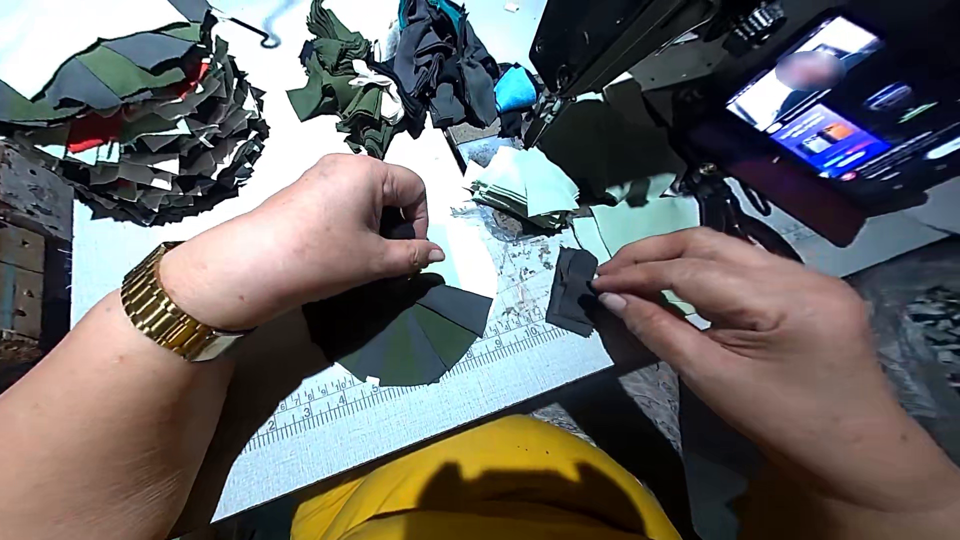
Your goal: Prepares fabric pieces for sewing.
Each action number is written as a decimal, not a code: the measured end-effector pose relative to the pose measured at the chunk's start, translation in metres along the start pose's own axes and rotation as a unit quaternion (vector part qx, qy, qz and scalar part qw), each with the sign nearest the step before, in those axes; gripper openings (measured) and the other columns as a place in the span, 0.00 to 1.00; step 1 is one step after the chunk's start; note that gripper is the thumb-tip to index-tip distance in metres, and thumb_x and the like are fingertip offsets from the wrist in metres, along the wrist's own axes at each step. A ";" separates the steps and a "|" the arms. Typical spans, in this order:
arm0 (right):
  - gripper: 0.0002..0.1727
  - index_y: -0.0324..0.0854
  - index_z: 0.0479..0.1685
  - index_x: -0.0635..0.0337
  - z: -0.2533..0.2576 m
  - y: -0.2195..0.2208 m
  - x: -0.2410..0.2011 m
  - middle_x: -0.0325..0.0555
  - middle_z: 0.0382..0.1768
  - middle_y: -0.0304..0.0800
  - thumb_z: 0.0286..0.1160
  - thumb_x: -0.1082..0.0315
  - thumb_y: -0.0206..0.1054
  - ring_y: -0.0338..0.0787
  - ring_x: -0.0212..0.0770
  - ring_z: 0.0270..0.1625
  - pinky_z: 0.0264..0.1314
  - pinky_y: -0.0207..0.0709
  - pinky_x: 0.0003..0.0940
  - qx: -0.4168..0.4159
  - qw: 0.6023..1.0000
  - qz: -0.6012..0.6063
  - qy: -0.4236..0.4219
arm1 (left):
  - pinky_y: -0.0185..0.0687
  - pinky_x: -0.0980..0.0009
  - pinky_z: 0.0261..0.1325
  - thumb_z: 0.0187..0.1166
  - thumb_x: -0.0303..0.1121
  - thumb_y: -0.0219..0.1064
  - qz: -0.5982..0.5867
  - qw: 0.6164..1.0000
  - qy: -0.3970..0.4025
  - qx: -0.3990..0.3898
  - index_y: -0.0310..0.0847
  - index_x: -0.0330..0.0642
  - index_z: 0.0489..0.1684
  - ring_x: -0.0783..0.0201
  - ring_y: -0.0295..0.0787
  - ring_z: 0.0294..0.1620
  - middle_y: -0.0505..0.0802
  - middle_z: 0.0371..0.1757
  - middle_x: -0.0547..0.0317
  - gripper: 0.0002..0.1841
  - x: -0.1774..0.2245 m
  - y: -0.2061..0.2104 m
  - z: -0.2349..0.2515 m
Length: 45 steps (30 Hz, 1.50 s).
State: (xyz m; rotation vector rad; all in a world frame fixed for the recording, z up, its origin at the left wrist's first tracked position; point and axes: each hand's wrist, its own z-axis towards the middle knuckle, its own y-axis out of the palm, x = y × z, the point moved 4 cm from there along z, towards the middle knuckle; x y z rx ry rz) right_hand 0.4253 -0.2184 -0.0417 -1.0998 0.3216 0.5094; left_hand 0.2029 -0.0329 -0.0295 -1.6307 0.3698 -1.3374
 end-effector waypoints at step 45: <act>0.10 0.86 0.46 0.63 0.040 0.031 -0.042 0.38 0.44 0.92 0.67 0.79 0.74 0.91 0.29 0.41 0.45 0.88 0.21 0.068 0.946 0.318 -0.005 | 0.79 0.84 0.30 0.79 0.28 0.72 -0.299 0.946 0.052 -0.114 0.87 0.41 0.31 0.77 0.84 0.28 0.88 0.26 0.66 0.06 0.027 0.011 0.000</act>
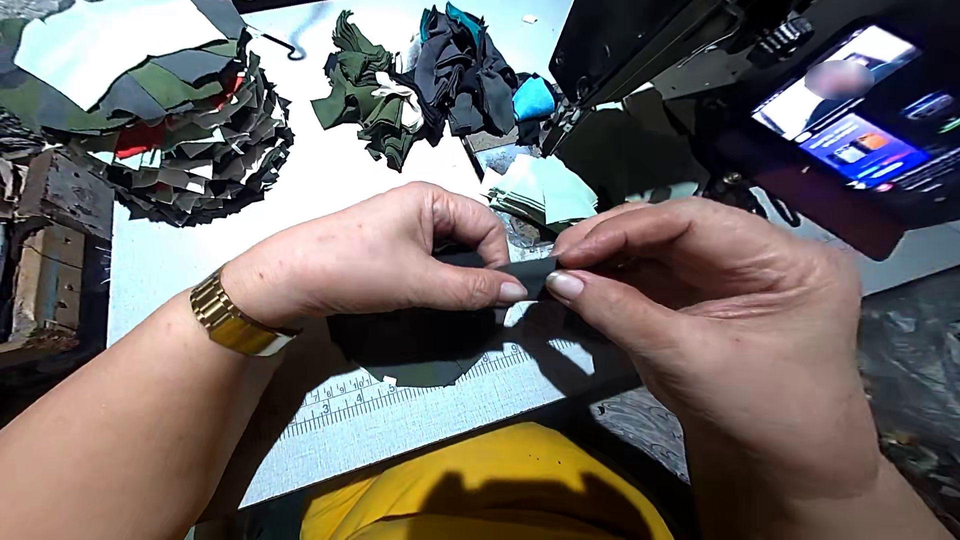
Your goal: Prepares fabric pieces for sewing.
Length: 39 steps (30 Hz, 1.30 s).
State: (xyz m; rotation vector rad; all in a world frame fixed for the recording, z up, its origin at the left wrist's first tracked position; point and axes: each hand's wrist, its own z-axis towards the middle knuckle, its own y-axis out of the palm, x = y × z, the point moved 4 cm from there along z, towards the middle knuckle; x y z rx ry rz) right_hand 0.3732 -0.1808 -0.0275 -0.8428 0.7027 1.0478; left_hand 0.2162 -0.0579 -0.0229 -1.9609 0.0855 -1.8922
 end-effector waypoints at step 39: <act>0.08 0.93 0.44 0.59 -0.017 0.012 0.028 0.40 0.39 0.82 0.77 0.70 0.68 0.82 0.27 0.39 0.37 0.76 0.17 -0.079 0.947 -0.311 -0.021 | 0.76 0.68 0.29 0.74 0.53 0.76 0.389 0.909 -0.139 0.066 0.85 0.58 0.27 0.75 0.80 0.25 0.84 0.23 0.75 0.14 -0.022 -0.015 -0.003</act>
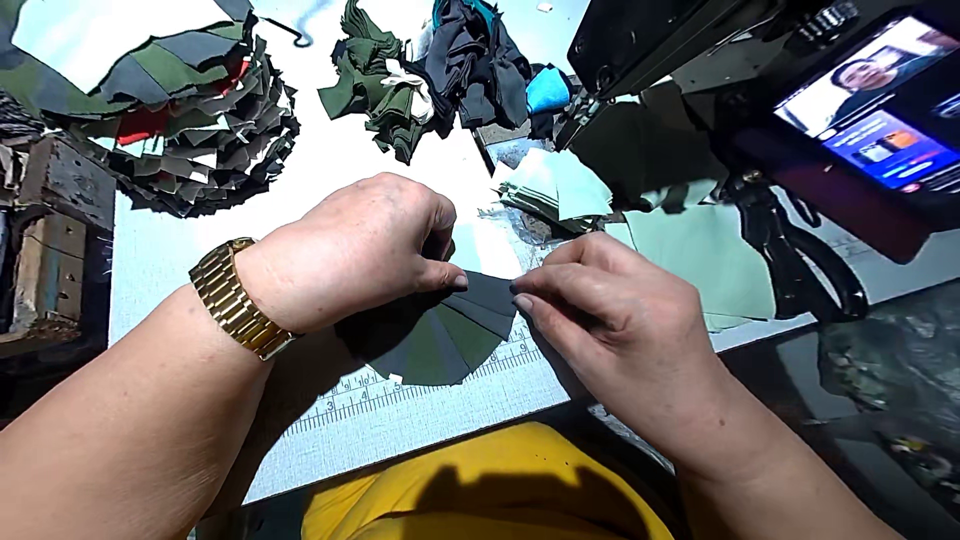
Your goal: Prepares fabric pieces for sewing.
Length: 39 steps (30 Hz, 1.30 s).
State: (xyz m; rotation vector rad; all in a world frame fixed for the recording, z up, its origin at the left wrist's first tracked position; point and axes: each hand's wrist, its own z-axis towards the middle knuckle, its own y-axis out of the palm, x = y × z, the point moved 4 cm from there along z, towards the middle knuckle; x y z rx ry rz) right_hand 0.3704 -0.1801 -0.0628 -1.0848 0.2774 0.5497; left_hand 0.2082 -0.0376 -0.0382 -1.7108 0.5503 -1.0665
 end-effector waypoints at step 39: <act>0.12 0.94 0.48 0.62 -0.007 0.012 -0.010 0.51 0.51 0.91 0.74 0.75 0.64 0.87 0.47 0.56 0.53 0.82 0.35 -0.058 0.987 -0.016 -0.148 | 0.81 0.75 0.27 0.92 0.44 0.39 -0.425 0.901 -0.077 -0.035 0.86 0.47 0.42 0.72 0.88 0.29 0.90 0.29 0.63 0.24 0.004 -0.012 -0.009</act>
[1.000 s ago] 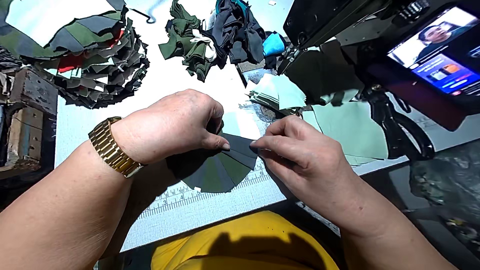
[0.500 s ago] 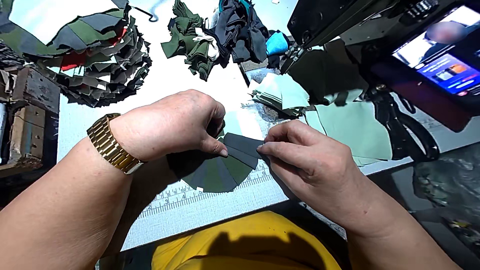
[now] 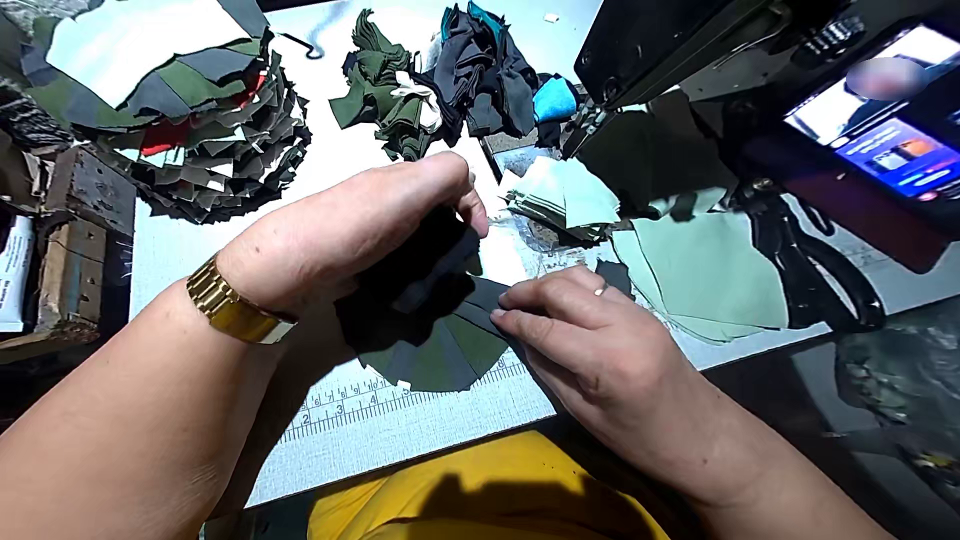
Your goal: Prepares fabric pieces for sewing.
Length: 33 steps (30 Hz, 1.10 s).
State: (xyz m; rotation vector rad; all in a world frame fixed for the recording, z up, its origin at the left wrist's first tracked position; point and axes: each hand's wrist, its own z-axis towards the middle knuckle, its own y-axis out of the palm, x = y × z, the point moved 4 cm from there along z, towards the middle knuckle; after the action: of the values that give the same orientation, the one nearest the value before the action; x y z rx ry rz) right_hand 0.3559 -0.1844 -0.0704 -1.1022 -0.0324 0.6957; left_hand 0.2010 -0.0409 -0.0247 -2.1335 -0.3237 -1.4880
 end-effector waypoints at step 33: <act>0.15 0.84 0.54 0.63 0.010 -0.048 0.004 0.35 0.43 0.90 0.69 0.72 0.76 0.89 0.25 0.42 0.48 0.87 0.18 0.208 0.943 0.203 0.165 | 0.88 0.77 0.38 0.78 0.19 0.69 -0.203 0.969 0.020 -0.137 0.83 0.34 0.60 0.69 0.93 0.38 0.95 0.44 0.50 0.14 0.007 0.043 0.001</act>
State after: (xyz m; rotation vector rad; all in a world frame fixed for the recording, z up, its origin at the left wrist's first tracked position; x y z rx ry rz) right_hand 0.3795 -0.1872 -0.0270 -0.8057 0.6192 0.8280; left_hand 0.2247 -0.0773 -0.0306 -2.3480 -0.6004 -1.8962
